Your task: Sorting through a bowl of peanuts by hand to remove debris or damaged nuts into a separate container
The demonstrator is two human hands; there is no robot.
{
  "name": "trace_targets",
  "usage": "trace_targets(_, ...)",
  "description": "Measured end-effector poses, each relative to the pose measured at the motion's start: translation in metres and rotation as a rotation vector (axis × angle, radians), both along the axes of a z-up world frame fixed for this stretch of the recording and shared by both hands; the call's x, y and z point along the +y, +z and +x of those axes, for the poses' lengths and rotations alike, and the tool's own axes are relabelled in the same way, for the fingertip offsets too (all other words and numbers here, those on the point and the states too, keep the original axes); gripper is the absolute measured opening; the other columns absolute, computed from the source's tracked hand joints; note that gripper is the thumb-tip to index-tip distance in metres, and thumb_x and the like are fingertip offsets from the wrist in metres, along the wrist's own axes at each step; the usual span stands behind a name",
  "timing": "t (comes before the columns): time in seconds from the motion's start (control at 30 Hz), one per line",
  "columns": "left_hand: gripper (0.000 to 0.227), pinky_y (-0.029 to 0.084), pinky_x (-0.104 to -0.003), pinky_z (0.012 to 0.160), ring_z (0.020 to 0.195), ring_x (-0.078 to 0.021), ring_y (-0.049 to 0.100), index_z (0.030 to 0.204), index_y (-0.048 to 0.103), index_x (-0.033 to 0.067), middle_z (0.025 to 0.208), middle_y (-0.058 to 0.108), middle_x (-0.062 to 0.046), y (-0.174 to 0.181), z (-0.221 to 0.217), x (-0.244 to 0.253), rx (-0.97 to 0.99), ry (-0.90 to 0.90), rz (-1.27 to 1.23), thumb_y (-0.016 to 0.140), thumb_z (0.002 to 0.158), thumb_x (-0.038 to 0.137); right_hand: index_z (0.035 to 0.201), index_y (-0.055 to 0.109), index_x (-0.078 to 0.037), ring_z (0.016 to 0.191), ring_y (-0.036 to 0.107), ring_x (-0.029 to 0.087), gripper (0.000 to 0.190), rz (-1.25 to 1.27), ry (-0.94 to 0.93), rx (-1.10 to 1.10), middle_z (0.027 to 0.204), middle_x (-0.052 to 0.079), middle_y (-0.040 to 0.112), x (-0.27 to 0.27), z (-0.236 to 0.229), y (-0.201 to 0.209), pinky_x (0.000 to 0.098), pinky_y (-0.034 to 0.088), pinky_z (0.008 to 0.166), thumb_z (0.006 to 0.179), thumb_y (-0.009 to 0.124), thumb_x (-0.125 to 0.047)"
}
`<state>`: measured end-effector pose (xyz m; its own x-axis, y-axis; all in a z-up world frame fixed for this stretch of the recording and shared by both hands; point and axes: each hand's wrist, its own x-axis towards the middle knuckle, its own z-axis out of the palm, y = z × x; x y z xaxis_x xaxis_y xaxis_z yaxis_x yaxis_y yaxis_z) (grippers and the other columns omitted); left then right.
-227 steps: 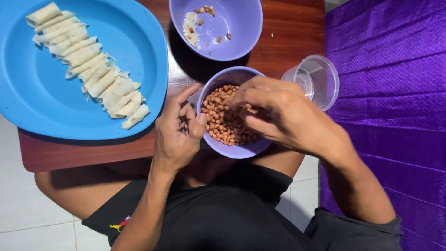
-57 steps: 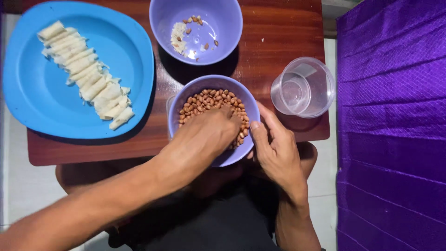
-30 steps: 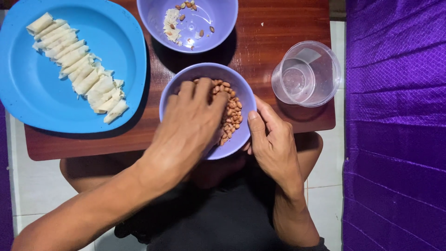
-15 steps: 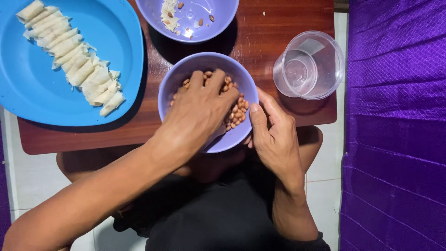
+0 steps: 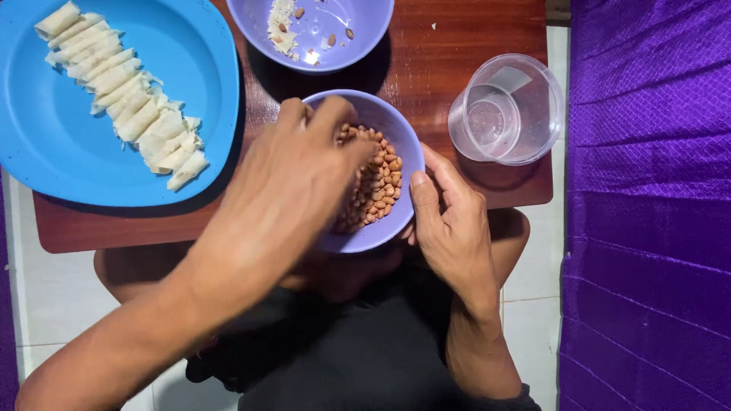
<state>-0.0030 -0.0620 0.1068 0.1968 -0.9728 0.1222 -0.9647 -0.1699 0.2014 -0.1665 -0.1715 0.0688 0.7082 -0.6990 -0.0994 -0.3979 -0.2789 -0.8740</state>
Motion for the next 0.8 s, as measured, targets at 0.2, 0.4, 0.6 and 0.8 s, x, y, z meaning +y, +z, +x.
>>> trace_targets(0.2,0.011,0.051,-0.053,0.075,0.091,-0.0370,0.060,0.094,0.069,0.0053,0.099,0.062,-0.014,-0.047,-0.022,-0.009,0.240,-0.158,-0.043,0.062,0.090,0.013,0.142,0.058,-0.006,0.044,0.057,0.009,0.041,-0.072,0.021,0.008,0.082,0.003,0.066,-0.002,-0.001,-0.009,0.0239,0.050,0.042,0.106,0.046,-0.023)
trace_targets(0.4,0.034,0.054,-0.061,0.065,0.082,-0.0467,0.070,0.110,0.063,0.0037,0.098,0.070,-0.018,-0.083,-0.019,-0.040,0.357,-0.199,0.036,0.077,0.083,0.020,0.136,0.060,0.000,0.125,0.066,0.024,0.040,-0.262,0.018,-0.011,0.134,0.014,0.069,-0.002,-0.001,-0.006,0.0347,0.049,0.106,0.107,0.044,-0.023)
trace_targets(0.6,0.009,0.045,-0.051,0.067,0.078,-0.0434,0.066,0.090,0.062,0.0084,0.082,0.070,-0.015,-0.047,0.020,-0.031,0.547,-0.238,-0.006,0.061,0.097,0.014,0.139,0.060,-0.006,0.045,0.055,0.009,0.039,-0.139,-0.016,0.028,0.081,0.001,0.066,-0.003,-0.003,-0.010,0.0256,0.048,0.046,0.107,0.046,-0.023)
trace_targets(0.8,0.018,0.044,-0.047,0.068,0.078,-0.0336,0.064,0.092,0.062,0.0060,0.087,0.071,-0.009,-0.005,0.030,-0.011,0.615,-0.181,0.027,0.055,0.105,0.017,0.139,0.061,-0.007,0.042,0.058,0.011,0.042,-0.096,-0.062,0.075,0.081,0.002,0.069,-0.001,0.001,-0.001,0.0255,0.052,0.045,0.104,0.046,-0.025)
